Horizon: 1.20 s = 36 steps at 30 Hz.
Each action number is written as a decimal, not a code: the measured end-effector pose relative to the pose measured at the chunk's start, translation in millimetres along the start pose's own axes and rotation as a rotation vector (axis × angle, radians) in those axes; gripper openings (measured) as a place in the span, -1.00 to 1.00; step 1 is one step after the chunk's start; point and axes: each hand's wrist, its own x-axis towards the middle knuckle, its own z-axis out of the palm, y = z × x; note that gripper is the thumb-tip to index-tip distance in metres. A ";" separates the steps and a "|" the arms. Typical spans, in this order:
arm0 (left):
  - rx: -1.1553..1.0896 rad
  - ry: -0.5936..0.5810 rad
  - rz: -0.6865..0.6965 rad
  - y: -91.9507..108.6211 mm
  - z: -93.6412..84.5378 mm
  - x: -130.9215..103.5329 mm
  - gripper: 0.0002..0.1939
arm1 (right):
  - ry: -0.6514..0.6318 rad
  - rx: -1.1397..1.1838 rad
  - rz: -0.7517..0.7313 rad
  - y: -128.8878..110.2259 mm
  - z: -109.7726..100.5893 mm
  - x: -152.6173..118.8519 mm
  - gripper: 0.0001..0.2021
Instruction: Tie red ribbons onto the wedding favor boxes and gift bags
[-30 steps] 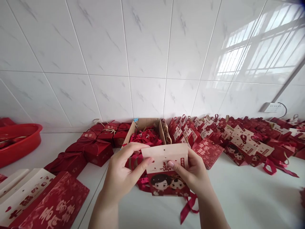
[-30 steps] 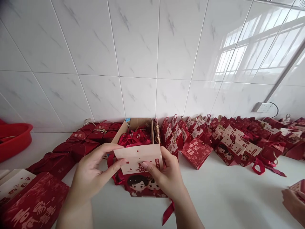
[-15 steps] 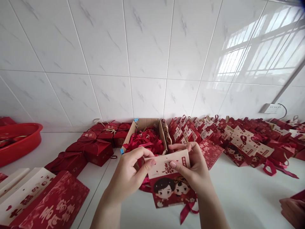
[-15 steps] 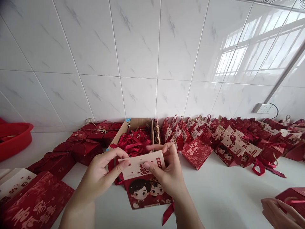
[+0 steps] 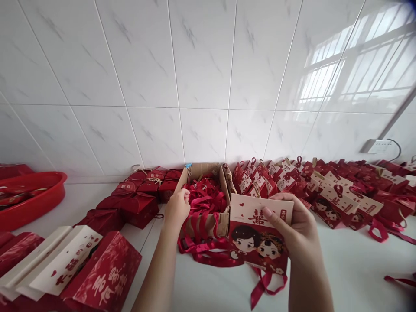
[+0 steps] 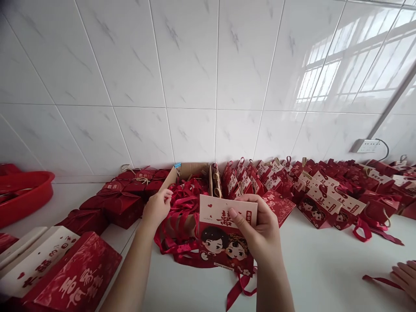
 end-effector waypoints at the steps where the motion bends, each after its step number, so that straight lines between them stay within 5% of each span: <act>1: 0.063 -0.046 -0.011 -1.0 2.1 -0.4 -0.74 | -0.002 0.002 -0.001 0.3 0.4 -0.4 -0.71; 7: 0.344 -0.279 0.046 -2.9 4.6 -5.0 -0.76 | -0.055 -0.019 -0.009 3.3 0.0 -1.0 -0.73; 16: 0.463 -0.312 0.008 2.5 2.6 -6.0 -0.76 | -0.070 -0.032 -0.013 2.5 -0.2 -1.5 -0.73; 20: 0.338 -0.173 0.011 3.0 3.7 -4.0 -0.78 | -0.068 -0.025 -0.001 3.4 -1.3 -1.2 -0.72; 29: -0.118 0.465 0.260 21.6 -18.2 -16.1 -0.72 | -0.075 -0.044 -0.012 4.4 -3.9 -1.5 -0.72; 32: -0.280 0.528 0.341 27.8 -25.3 -26.2 -0.78 | -0.098 -0.037 -0.026 8.6 -6.4 -0.5 -0.73; 36: -0.677 0.410 0.286 39.9 -28.8 -36.7 -0.85 | -0.132 -0.021 -0.054 16.0 -10.1 2.7 -0.73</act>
